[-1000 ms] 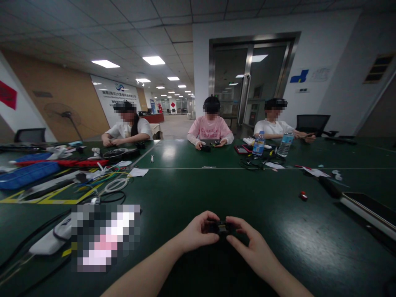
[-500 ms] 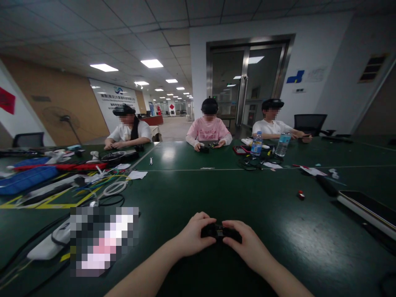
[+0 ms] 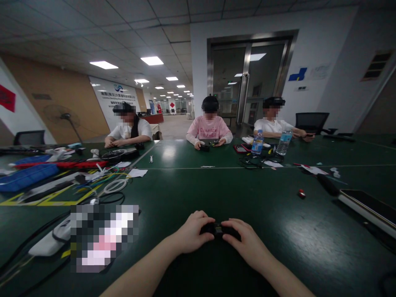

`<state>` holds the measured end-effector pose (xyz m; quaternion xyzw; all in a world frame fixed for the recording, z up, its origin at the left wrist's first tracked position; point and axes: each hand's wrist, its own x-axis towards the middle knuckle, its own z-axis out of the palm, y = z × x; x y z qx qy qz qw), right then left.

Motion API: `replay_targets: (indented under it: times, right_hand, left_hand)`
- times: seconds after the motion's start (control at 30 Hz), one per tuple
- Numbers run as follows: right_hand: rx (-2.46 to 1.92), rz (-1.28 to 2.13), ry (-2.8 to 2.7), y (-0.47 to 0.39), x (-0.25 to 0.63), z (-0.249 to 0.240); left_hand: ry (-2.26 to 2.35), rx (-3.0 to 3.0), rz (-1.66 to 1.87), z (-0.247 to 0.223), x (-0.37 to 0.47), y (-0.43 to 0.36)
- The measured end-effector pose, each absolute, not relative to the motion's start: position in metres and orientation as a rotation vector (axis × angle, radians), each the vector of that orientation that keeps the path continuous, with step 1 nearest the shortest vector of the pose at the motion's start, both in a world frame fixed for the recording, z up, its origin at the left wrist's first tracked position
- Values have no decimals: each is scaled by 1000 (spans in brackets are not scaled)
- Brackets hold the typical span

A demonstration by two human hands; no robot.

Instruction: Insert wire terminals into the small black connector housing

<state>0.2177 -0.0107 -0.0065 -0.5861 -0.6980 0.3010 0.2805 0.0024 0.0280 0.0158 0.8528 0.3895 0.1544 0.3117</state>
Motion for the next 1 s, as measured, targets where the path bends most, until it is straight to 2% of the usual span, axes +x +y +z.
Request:
replay_targets:
  times: [0.27, 0.63, 1.0]
  right_hand:
    - [-1542, 793, -1867, -7, 217, -9]
    - [-1470, 900, -1946, 15, 222, -1]
    - [-1488, 738, -1999, 2, 217, 4]
  left_hand:
    - [937, 2230, 485, 12, 1, 31]
    - [1045, 2202, 484, 16, 3, 30]
    - [1062, 2261, 474, 4, 2, 33]
